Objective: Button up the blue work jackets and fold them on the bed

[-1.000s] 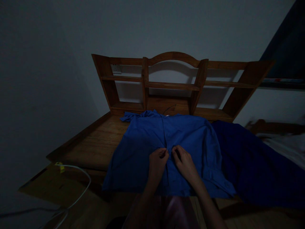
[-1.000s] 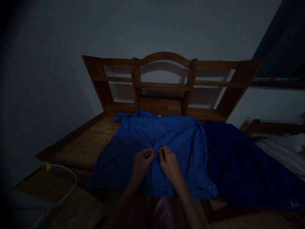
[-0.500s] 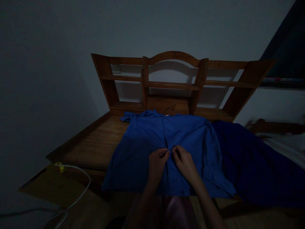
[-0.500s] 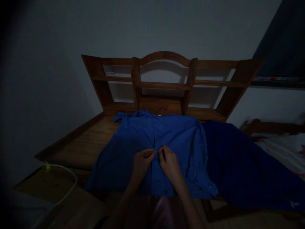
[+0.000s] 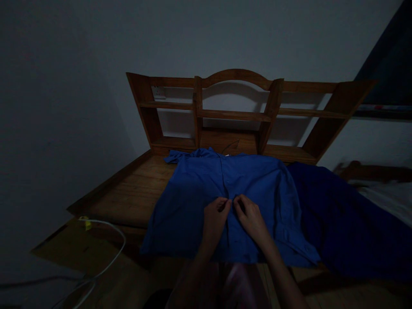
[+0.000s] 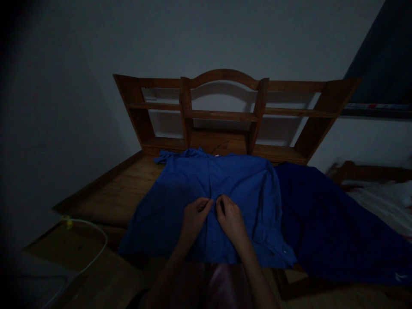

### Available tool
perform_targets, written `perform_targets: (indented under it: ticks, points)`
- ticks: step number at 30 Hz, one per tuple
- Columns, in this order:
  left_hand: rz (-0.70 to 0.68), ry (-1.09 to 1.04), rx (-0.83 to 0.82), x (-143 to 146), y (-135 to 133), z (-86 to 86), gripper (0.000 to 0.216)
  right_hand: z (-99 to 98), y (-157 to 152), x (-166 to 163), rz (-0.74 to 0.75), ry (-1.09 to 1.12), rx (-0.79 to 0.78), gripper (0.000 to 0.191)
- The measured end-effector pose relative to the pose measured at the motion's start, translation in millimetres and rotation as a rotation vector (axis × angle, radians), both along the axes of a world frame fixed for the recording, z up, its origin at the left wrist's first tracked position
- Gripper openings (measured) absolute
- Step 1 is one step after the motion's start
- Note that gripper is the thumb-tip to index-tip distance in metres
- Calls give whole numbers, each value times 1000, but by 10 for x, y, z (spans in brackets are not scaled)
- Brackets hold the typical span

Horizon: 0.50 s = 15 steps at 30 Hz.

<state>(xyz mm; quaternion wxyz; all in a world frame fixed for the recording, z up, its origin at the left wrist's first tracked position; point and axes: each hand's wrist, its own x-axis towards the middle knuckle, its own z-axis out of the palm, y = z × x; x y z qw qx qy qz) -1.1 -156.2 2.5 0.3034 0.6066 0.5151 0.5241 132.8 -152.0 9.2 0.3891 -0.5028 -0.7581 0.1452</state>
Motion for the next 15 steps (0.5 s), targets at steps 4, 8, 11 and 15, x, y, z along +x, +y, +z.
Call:
perform_targets:
  ticks: [4,8,11,15]
  points:
    - [103,-75,34,11,-119,137,27,36,3,-8,-21,-39,19,20]
    - [210,-278,38,-68,-593,244,30,167,-240,-49,-64,-157,59,19]
    - [107,-375,-147,-118,-1003,179,44,258,-587,-67,-34,-178,26,19]
    - [-184,-398,-516,-74,-1190,-73,53,207,-997,-14,-8,-95,-29,22]
